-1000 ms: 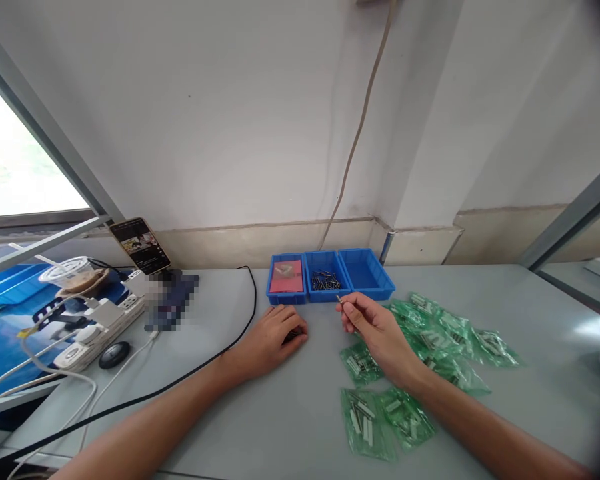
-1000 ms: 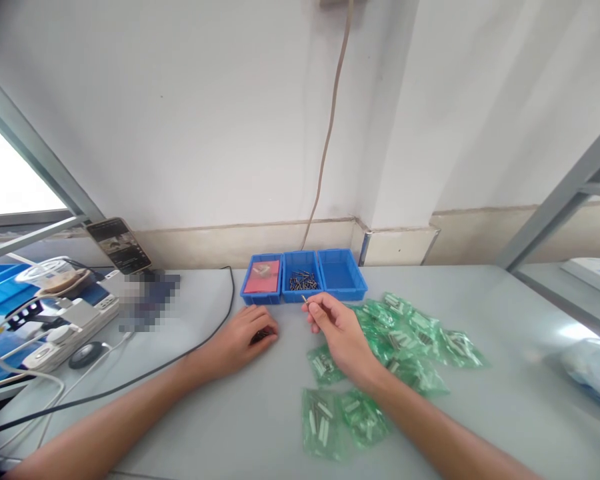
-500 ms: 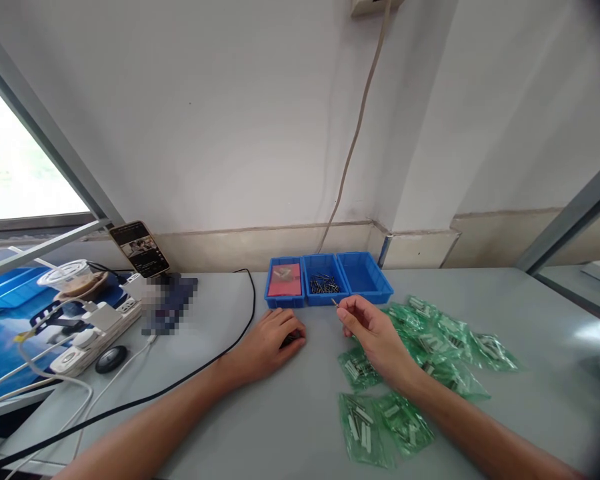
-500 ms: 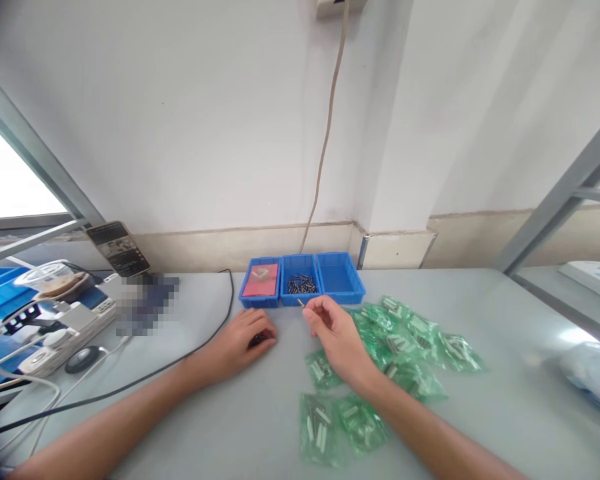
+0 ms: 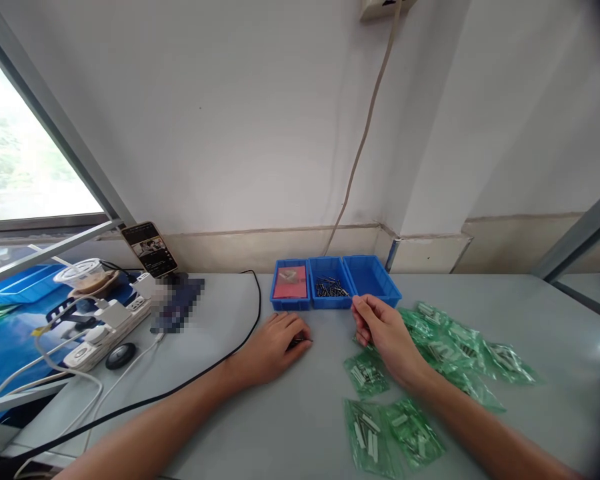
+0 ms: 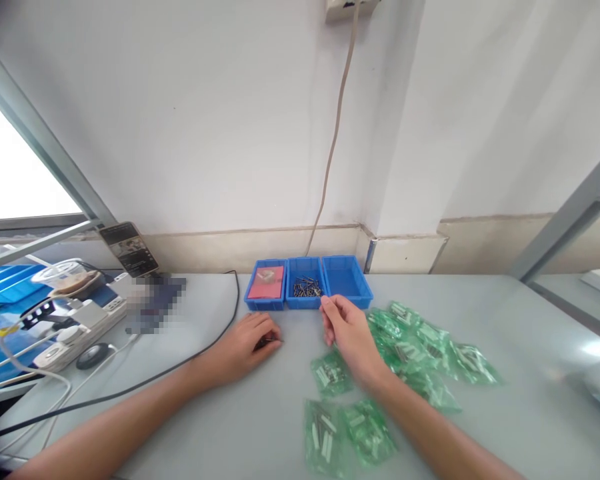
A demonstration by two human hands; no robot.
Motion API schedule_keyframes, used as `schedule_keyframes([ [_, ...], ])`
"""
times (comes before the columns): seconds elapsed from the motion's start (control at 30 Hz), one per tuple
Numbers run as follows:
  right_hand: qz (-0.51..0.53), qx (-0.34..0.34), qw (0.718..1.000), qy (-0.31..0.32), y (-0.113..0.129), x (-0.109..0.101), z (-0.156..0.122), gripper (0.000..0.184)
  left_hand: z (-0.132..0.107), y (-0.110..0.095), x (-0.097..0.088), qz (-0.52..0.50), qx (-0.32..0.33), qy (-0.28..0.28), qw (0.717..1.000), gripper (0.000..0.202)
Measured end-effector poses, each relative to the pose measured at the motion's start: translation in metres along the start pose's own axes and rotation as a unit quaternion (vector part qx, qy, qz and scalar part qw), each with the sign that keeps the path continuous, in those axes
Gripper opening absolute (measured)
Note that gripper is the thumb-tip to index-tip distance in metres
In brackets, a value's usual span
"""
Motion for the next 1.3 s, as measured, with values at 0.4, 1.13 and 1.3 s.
schedule_keyframes([
  [0.4,-0.057,-0.020,0.998,-0.003,-0.001,-0.004,0.006,0.048,-0.003,-0.002,0.001,-0.039,0.037,0.002,0.999,0.013],
  [1.13,-0.436,-0.297,0.817,0.232,0.013,0.043,-0.037,0.031,-0.003,-0.001,0.000,-0.060,0.030,-0.006,0.998,0.009],
  [1.3,-0.444,-0.300,0.815,0.219,0.014,0.044,-0.039,0.030,-0.002,-0.005,-0.001,-0.054,0.040,-0.003,0.998,0.010],
])
Point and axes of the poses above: each hand's wrist, its own z-axis towards the middle knuckle, its own x-axis out of the palm, y = z × x, the point moved 6 cm from there along z, towards the middle knuckle, and after that the axes turned 13 degrees about -z, right-handed, at the moved point
